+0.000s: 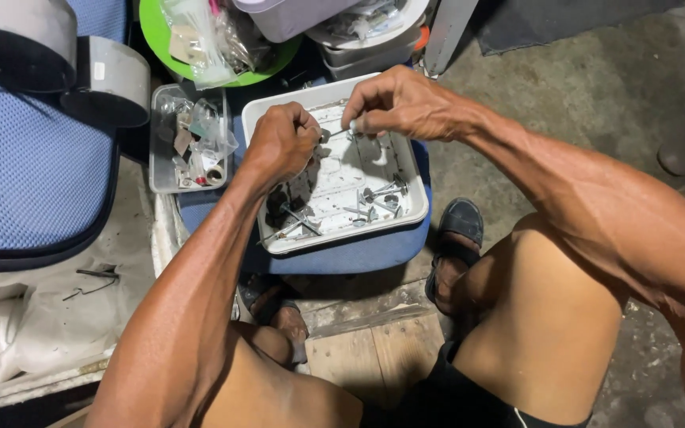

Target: Sorting and inspecting small metal screws and bolts in a plastic tray

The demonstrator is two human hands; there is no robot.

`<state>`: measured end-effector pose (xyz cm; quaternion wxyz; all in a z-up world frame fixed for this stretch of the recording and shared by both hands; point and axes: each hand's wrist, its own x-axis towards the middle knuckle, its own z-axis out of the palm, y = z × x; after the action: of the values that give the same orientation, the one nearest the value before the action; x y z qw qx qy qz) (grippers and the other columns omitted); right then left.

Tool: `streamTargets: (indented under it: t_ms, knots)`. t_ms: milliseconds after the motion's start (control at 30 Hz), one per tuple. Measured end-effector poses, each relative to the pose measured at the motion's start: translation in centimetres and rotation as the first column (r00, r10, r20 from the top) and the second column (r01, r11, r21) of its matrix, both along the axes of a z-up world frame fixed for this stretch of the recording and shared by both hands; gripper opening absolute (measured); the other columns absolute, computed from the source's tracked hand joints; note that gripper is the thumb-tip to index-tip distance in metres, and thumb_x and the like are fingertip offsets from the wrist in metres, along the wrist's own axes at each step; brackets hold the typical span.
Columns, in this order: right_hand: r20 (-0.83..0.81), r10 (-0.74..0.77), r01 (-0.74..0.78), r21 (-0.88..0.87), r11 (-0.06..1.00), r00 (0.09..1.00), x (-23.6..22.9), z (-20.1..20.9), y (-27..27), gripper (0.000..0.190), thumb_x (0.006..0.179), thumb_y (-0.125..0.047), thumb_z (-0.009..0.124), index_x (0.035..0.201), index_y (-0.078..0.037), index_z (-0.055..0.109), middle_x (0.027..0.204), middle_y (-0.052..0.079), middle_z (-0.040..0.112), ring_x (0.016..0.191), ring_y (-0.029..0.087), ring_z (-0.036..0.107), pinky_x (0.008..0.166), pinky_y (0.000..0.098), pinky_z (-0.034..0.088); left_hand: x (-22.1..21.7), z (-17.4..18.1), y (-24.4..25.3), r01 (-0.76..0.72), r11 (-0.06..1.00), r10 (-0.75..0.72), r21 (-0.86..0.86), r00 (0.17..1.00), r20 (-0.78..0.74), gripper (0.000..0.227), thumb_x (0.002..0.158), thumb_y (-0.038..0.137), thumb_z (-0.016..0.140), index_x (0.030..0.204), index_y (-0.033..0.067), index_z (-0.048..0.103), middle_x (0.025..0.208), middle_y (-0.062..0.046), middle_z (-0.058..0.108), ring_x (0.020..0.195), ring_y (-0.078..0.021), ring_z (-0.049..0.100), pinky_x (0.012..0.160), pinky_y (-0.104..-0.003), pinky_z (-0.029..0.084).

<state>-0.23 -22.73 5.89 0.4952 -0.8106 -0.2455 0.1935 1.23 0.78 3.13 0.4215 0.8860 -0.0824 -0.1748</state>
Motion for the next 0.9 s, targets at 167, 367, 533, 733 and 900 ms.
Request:
streamTargets:
  t_ms: [167,367,533,733,900]
  knots:
    - [0.065,0.002,0.003,-0.081,0.997,0.998,0.14,-0.50,0.81,0.019,0.099,-0.021,0.060,0.105,-0.012,0.075,0.077,-0.001,0.062,0.060,0.009,0.044,0.059,0.0272,0.040,-0.20,0.17,-0.18,-0.029,0.999,0.030,0.018,0.999,-0.037,0.014,0.091,0.006,0.058,0.081,0.0153,0.060,0.088,-0.001,0.066,0.083,-0.0148,0.062,0.075,-0.033,0.056]
    - [0.069,0.017,-0.010,-0.091,0.996,0.997,0.40,-0.86,0.97,0.016,0.101,-0.017,0.061,0.106,-0.011,0.075,0.078,0.000,0.063,0.060,0.009,0.044,0.057,0.0268,0.039,-0.22,0.06,0.04,-0.006,1.000,0.007,0.023,0.999,-0.042,0.018,0.092,0.005,0.059,0.077,0.0161,0.056,0.088,0.000,0.063,0.079,-0.0137,0.060,0.073,-0.032,0.054]
    - [0.093,0.030,-0.023,-0.081,0.996,0.995,0.41,-0.83,0.93,0.016,0.103,-0.019,0.063,0.108,-0.010,0.075,0.078,-0.001,0.063,0.061,0.008,0.047,0.057,0.0259,0.041,-0.18,-0.15,-0.21,0.005,1.000,-0.004,0.026,0.999,-0.039,0.017,0.090,0.004,0.061,0.078,0.0152,0.058,0.091,-0.001,0.065,0.080,-0.0138,0.063,0.072,-0.032,0.056]
    - [0.073,0.053,-0.048,-0.072,0.996,0.996,0.32,-0.75,1.16,0.013,0.104,-0.015,0.064,0.105,-0.008,0.076,0.075,0.000,0.062,0.062,0.008,0.048,0.058,0.0250,0.043,-0.27,0.01,-0.55,-0.019,0.999,0.021,0.027,0.997,-0.076,0.016,0.092,0.004,0.062,0.080,0.0149,0.059,0.093,-0.001,0.065,0.081,-0.0133,0.063,0.075,-0.031,0.060]
    - [0.088,0.088,-0.083,-0.060,0.995,0.992,0.29,-0.92,1.17,0.014,0.103,-0.013,0.062,0.107,-0.008,0.075,0.085,0.002,0.068,0.070,0.010,0.057,0.065,0.0270,0.050,-0.50,0.21,-0.48,-0.036,0.999,0.035,-0.001,0.997,-0.061,0.018,0.089,0.003,0.060,0.075,0.0148,0.059,0.089,-0.001,0.065,0.075,-0.0132,0.064,0.066,-0.031,0.058]
